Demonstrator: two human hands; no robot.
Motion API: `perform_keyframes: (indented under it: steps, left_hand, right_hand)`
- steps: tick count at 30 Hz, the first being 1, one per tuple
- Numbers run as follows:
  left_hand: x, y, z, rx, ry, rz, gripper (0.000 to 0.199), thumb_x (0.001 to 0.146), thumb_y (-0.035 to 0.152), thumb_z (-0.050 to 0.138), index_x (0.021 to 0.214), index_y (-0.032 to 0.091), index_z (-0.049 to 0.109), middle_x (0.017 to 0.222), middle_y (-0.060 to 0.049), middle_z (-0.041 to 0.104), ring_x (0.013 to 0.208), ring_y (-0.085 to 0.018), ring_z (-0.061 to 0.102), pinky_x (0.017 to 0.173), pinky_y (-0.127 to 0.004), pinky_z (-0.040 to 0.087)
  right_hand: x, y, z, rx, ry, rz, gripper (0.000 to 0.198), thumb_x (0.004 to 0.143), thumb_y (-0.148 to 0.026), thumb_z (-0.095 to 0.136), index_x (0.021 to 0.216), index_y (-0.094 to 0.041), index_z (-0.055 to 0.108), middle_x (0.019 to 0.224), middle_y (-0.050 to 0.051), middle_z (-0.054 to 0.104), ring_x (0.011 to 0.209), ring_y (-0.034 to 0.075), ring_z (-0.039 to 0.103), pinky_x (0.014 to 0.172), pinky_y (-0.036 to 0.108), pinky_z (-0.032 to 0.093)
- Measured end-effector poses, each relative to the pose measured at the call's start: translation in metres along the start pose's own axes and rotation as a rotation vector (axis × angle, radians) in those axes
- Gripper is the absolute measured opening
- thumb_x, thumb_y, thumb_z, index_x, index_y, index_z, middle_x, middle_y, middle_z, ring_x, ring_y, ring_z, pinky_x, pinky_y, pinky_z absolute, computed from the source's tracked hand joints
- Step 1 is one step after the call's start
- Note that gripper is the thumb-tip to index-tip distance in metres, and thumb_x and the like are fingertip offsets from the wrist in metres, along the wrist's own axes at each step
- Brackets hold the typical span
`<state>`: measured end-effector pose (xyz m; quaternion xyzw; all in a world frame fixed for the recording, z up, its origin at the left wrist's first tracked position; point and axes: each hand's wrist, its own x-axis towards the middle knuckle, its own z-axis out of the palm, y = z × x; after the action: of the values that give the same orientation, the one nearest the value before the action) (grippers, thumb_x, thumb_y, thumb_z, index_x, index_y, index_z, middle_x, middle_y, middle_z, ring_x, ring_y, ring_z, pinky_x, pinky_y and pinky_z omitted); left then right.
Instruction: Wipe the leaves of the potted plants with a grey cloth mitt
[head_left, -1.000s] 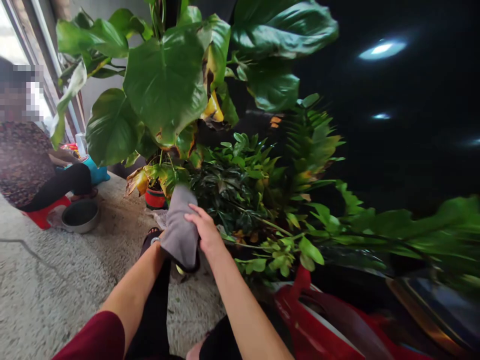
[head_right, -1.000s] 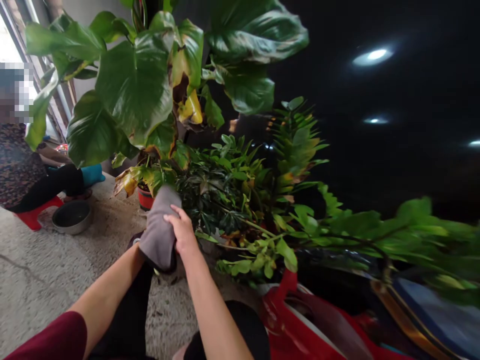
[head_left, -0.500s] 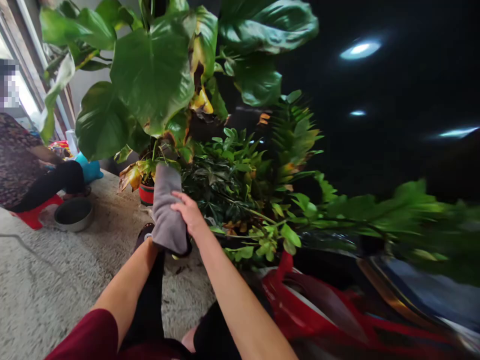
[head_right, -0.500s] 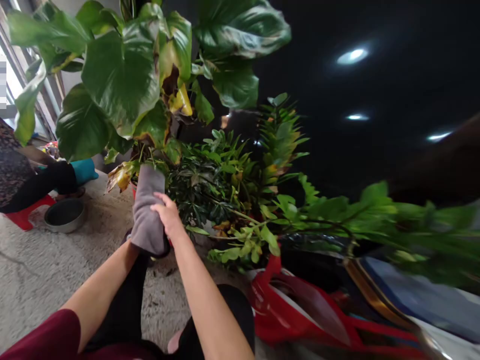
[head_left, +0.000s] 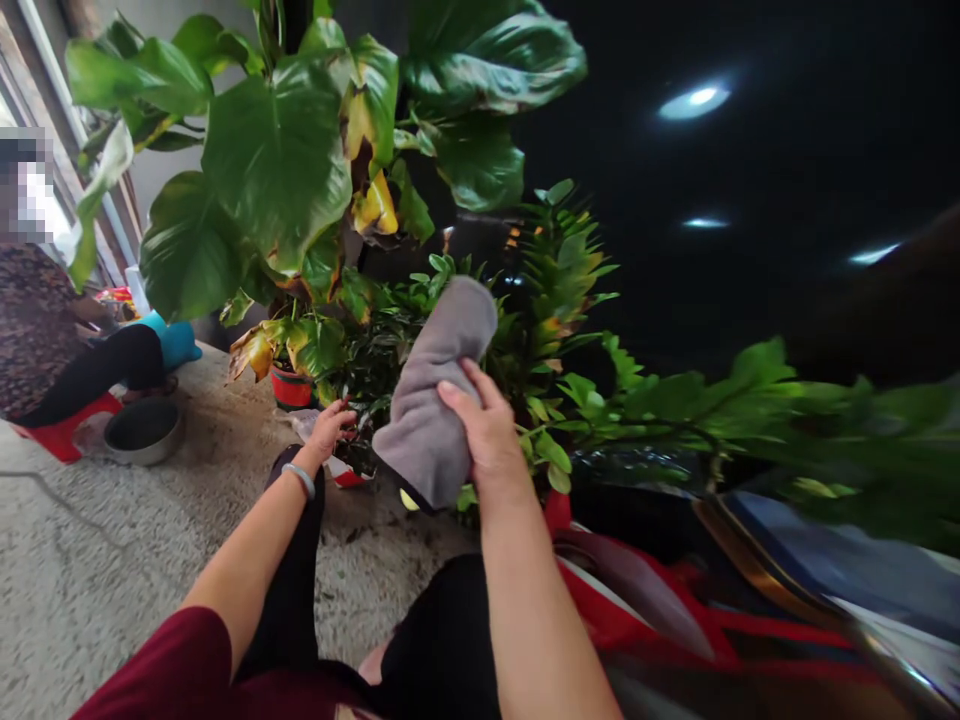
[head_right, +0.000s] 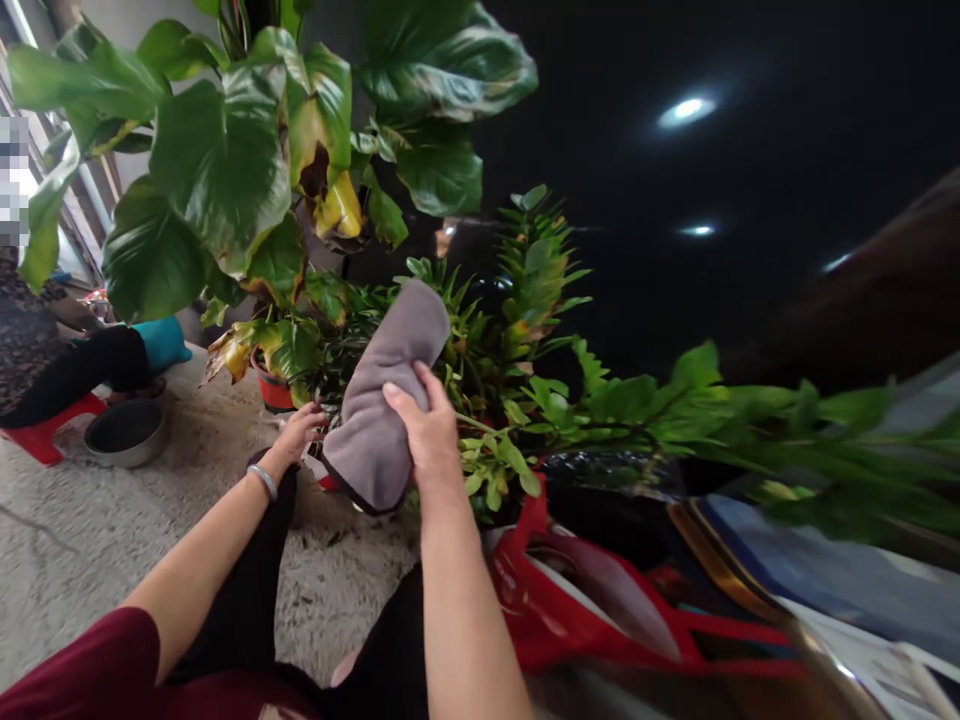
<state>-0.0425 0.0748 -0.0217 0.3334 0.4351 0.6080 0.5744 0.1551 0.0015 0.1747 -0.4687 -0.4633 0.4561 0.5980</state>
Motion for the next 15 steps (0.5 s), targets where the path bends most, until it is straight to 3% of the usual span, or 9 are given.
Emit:
perform_keyframes:
  steps: [4,6,8,12,13,15]
  left_hand:
    - [-0.003,-0.002,0.005,-0.067,0.018,0.006,0.037,0.064,0.037,0.082,0.092,0.015,0.074,0.083,-0.005,0.070,0.074,-0.016,0.061,0.064,-0.024,0.048]
    - [-0.002,-0.004,0.006,-0.020,0.005,0.007,0.032,0.064,0.034,0.083,0.088,0.014,0.077,0.080,-0.006,0.072,0.073,-0.016,0.061,0.065,-0.024,0.048]
    - [-0.001,-0.005,0.007,-0.014,0.003,-0.018,0.033,0.066,0.033,0.083,0.092,0.014,0.078,0.082,-0.007,0.073,0.074,-0.017,0.062,0.065,-0.026,0.050]
    - [-0.002,-0.004,0.009,-0.059,0.000,-0.046,0.036,0.067,0.030,0.083,0.100,0.015,0.077,0.085,-0.007,0.071,0.075,-0.017,0.063,0.063,-0.027,0.053]
    - [-0.003,-0.003,0.009,-0.065,-0.003,-0.045,0.037,0.067,0.028,0.083,0.101,0.016,0.077,0.084,-0.006,0.070,0.075,-0.017,0.062,0.063,-0.027,0.054]
    - [-0.005,-0.002,0.010,-0.071,-0.005,-0.043,0.038,0.065,0.026,0.084,0.101,0.016,0.076,0.082,-0.005,0.068,0.073,-0.016,0.062,0.062,-0.026,0.054]
  right_hand:
    - [-0.033,0.045,0.008,-0.124,-0.119,0.206,0.056,0.052,-0.036,0.084,0.106,-0.023,0.076,0.110,0.005,0.076,0.110,0.033,0.066,0.105,0.048,0.046]
    - [-0.060,0.045,-0.001,-0.147,-0.171,0.190,0.054,0.057,-0.035,0.083,0.109,-0.023,0.076,0.113,0.005,0.076,0.111,0.032,0.066,0.107,0.047,0.045]
    - [-0.072,0.028,-0.014,-0.131,-0.128,0.131,0.058,0.063,-0.040,0.081,0.118,-0.023,0.072,0.116,0.006,0.075,0.108,0.031,0.068,0.104,0.047,0.047]
    - [-0.030,-0.006,-0.031,-0.213,0.233,-0.177,0.068,0.063,-0.044,0.079,0.126,-0.022,0.067,0.127,0.009,0.070,0.117,0.031,0.063,0.107,0.046,0.044]
    - [-0.013,-0.004,-0.032,-0.215,0.301,-0.209,0.071,0.062,-0.043,0.079,0.128,-0.020,0.066,0.130,0.010,0.068,0.120,0.031,0.061,0.108,0.045,0.043]
    - [0.011,0.014,-0.031,-0.158,0.346,-0.119,0.079,0.058,-0.041,0.077,0.132,-0.017,0.064,0.131,0.013,0.067,0.120,0.033,0.062,0.105,0.046,0.046]
